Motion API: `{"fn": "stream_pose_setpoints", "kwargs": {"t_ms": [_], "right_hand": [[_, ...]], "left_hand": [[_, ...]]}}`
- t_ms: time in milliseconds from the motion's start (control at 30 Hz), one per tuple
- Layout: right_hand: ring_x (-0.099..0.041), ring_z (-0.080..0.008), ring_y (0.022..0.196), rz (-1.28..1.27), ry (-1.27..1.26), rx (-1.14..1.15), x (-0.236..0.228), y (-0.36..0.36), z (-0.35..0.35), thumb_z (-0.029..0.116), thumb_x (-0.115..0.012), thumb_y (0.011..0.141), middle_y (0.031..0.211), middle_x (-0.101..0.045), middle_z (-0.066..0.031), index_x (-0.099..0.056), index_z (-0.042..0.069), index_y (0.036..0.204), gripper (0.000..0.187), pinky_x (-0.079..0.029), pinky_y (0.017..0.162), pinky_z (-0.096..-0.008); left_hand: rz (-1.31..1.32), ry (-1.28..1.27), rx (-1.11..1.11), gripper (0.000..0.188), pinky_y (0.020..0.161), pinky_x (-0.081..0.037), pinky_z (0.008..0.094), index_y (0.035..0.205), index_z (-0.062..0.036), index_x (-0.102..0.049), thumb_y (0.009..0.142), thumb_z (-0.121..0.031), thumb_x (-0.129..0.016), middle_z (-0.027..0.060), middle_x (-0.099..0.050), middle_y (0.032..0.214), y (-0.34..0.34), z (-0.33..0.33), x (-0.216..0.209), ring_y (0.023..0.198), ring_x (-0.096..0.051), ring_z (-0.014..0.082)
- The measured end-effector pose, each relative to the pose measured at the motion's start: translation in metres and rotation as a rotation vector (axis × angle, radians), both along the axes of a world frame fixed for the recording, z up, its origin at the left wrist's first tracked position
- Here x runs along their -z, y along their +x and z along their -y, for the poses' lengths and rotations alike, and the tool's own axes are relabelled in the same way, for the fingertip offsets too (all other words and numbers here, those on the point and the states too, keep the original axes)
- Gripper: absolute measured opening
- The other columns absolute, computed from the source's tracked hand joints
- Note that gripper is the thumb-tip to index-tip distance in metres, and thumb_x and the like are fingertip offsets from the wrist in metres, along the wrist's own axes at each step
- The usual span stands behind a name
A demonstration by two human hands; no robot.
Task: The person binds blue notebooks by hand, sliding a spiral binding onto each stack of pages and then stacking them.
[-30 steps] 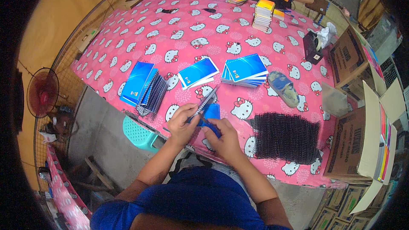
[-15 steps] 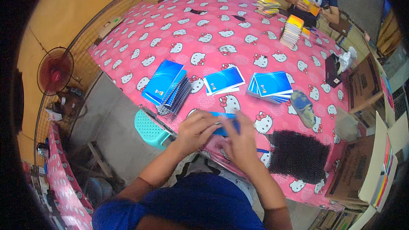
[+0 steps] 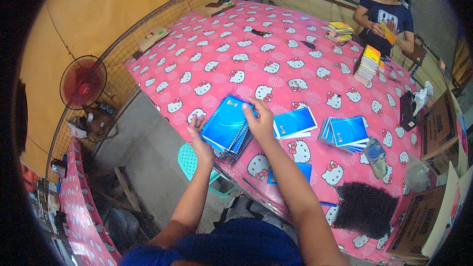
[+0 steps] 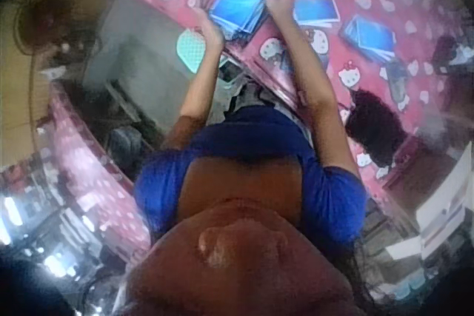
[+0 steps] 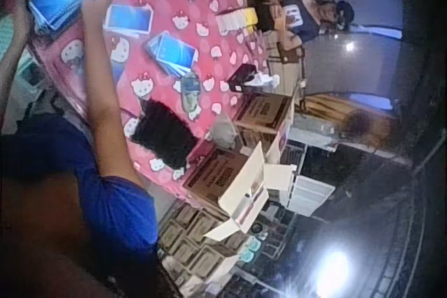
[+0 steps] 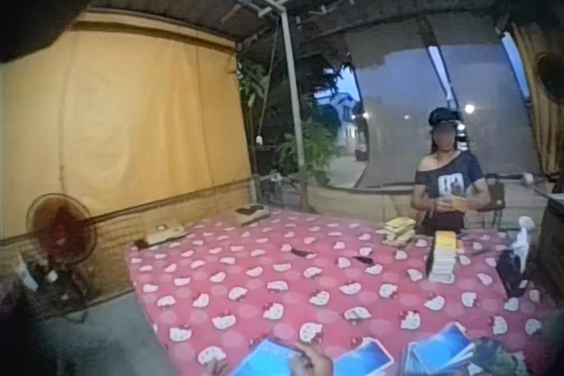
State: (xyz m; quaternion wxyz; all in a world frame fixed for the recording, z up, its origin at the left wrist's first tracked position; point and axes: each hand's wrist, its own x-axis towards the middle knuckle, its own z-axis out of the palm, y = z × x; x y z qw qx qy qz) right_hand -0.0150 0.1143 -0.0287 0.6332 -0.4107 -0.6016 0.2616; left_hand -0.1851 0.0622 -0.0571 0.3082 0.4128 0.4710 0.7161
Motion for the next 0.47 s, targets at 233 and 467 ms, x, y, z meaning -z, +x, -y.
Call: {"fn": "stream_pose_setpoints", "kwargs": {"t_ms": [233,467], "right_hand": [[-0.055,-0.0239,0.085,-0.182,0.069,0.350,0.003,-0.040,0.004,0.020,-0.047,0.096,0.089,-0.056,-0.0130,-0.061,-0.001,0.096,0.025,-0.044,0.081,-0.0347],[-0.047,-0.0281,0.117,-0.208,-0.094,0.113,0.010,-0.035,0.014,0.027,-0.048,0.096,0.120,-0.053,-0.0181,-0.058,-0.002,0.111,0.034,-0.035,0.100,-0.0382]], "left_hand": [[0.023,-0.014,-0.274,0.061,0.089,-0.040,0.0371,0.095,0.0038,-0.057,0.102,-0.045,-0.021,0.0139,-0.059,0.092,0.008,-0.017,-0.016,0.089,-0.053,0.0222],[-0.125,-0.014,-0.263,0.066,0.087,-0.042,0.0376,0.095,0.0028,-0.055,0.099,-0.056,-0.025,0.0177,-0.062,0.093,0.007,-0.016,-0.014,0.086,-0.055,0.0210]]}}
